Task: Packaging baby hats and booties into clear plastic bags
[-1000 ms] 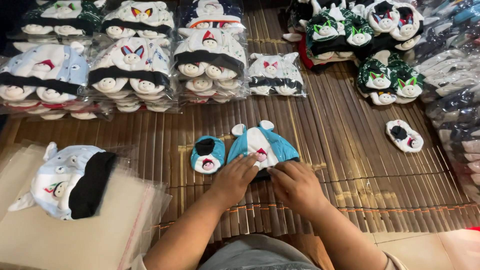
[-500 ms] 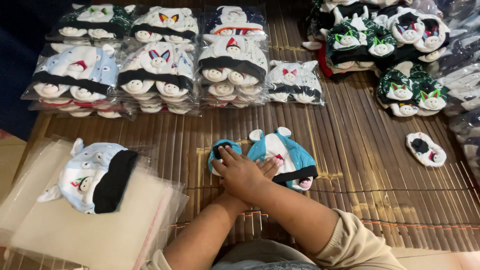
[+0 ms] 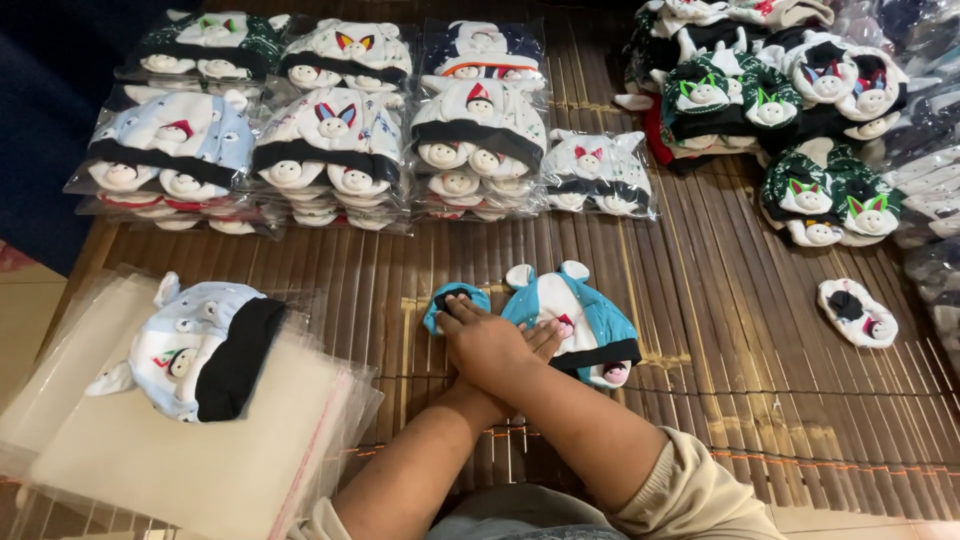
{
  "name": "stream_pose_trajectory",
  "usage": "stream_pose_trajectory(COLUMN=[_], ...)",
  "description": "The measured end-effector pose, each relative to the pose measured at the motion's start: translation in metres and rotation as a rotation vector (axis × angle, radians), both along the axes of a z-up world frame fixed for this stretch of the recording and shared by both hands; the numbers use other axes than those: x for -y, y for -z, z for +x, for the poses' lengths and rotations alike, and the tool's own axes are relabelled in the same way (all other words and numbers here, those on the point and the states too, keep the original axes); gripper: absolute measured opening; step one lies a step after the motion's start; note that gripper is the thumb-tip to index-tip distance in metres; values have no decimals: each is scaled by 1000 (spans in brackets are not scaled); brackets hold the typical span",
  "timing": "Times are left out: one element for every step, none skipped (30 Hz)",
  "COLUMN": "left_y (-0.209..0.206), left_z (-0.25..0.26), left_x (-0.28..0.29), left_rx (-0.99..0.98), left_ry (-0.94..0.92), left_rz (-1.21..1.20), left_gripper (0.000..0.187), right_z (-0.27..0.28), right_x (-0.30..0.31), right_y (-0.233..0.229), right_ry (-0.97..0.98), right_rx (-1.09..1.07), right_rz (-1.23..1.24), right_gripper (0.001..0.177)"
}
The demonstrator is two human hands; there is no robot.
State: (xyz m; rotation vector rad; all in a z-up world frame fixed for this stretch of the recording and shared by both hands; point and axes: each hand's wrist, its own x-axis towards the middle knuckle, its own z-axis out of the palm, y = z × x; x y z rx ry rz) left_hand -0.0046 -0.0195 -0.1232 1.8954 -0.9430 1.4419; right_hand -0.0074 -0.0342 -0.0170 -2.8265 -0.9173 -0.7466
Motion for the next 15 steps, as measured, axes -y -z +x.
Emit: stream_pose_trajectory(left_y=[-2,-3,-8,-12,-16,-23,-30,-37,-52,-66,-81,-69,-57,-45,-70], left_z=[-1,-3,-5,-6,-8,-11,-14,-17,-16,-15,-14,-13,-12,-12,-17], left_x=[-5,-10,-19,-27,-36,-41,-47,-52,-53,-54,-54,-52,-49,-46,-48], left_rx=[-41,-82,-81,-142,-203,-201,-262,-325,-326,-671,-1022,-1026,-688,-351,-351], left_ry=[13,26,29,53,76,79,98,116,111,183,258,255,291,316,316], left_rz=[76,152,152,268,384,384,500,615,614,712,798,795,564,330,327], left_gripper=[33,30,30,25,21,21,19,18,18,35,52,52,40,32,32], right_z=[-5,-10,-12,-15,-17,-23,-28,-34,-40,-46,-53,-59,-66,-73,-79], right_x=[5,10,18,26,34,44,54,64,74,83,93,104,115,127,137], right_y=[-9,-18,-21,-23,-25,-30,-36,-42,-45,-47,-50,-52,-54,-56,-54], right_ry=[53,106,109,264,420,423,475,525,520,462,388,388,361,334,334], right_rx=[-115,-229,-228,-442,-654,-652,-716,-776,-779,-858,-926,-931,-932,-933,-933], right_rz=[153,307,306,511,716,717,938,1161,1158,1541,1926,1923,1993,2063,2061], right_gripper=[36,37,37,37,37,37,33,29,29,28,27,27,26,25,25])
